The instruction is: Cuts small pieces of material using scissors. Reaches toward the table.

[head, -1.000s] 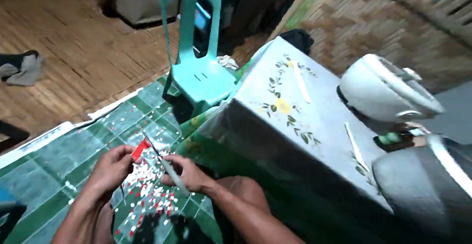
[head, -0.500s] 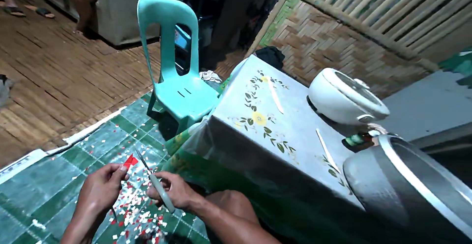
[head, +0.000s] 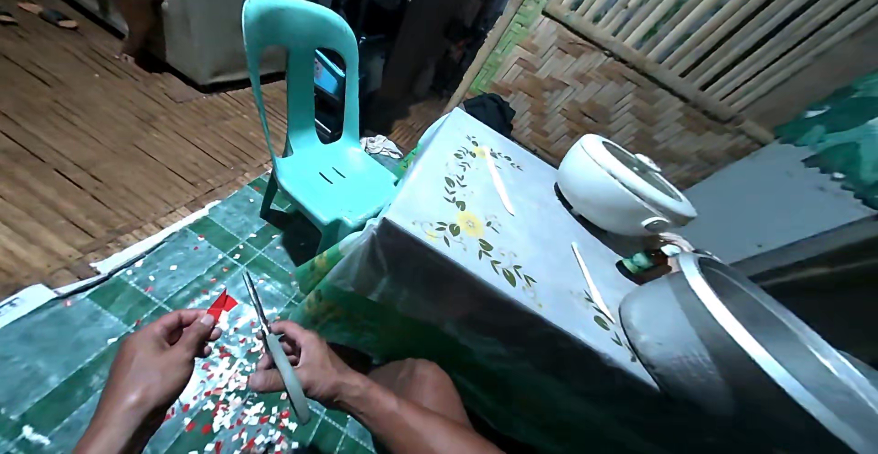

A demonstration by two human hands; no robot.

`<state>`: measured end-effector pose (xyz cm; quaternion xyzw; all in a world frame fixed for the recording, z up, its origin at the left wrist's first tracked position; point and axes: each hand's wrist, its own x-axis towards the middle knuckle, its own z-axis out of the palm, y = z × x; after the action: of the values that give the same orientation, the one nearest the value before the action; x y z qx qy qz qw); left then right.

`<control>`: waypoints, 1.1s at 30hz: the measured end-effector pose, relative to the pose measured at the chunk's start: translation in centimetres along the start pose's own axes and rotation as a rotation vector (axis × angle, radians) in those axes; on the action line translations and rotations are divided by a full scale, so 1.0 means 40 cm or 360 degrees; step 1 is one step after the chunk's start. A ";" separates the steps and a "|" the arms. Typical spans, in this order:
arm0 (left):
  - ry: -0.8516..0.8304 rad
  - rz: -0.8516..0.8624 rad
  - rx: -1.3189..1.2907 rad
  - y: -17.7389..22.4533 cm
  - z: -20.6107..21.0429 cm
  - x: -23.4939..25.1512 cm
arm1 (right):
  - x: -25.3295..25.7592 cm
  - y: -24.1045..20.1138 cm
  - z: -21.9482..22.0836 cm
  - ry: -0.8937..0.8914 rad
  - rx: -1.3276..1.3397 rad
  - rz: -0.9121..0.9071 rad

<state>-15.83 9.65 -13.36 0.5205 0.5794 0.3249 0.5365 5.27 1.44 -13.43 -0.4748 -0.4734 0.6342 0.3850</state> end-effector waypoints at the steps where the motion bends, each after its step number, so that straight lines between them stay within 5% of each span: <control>1: -0.0002 -0.0001 0.0005 0.002 0.000 -0.001 | 0.001 0.001 0.000 -0.0009 0.0008 -0.0015; 15: 0.0071 0.0013 0.0094 0.017 0.028 0.005 | -0.010 0.002 0.035 -0.0091 0.0499 0.0211; 33: 0.0139 -0.0020 -0.0049 0.044 0.002 -0.025 | -0.010 -0.018 0.035 -0.0071 0.0044 0.0112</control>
<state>-15.43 9.12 -11.44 0.4939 0.6003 0.3528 0.5208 4.04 0.93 -12.48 -0.4717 -0.4561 0.6642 0.3583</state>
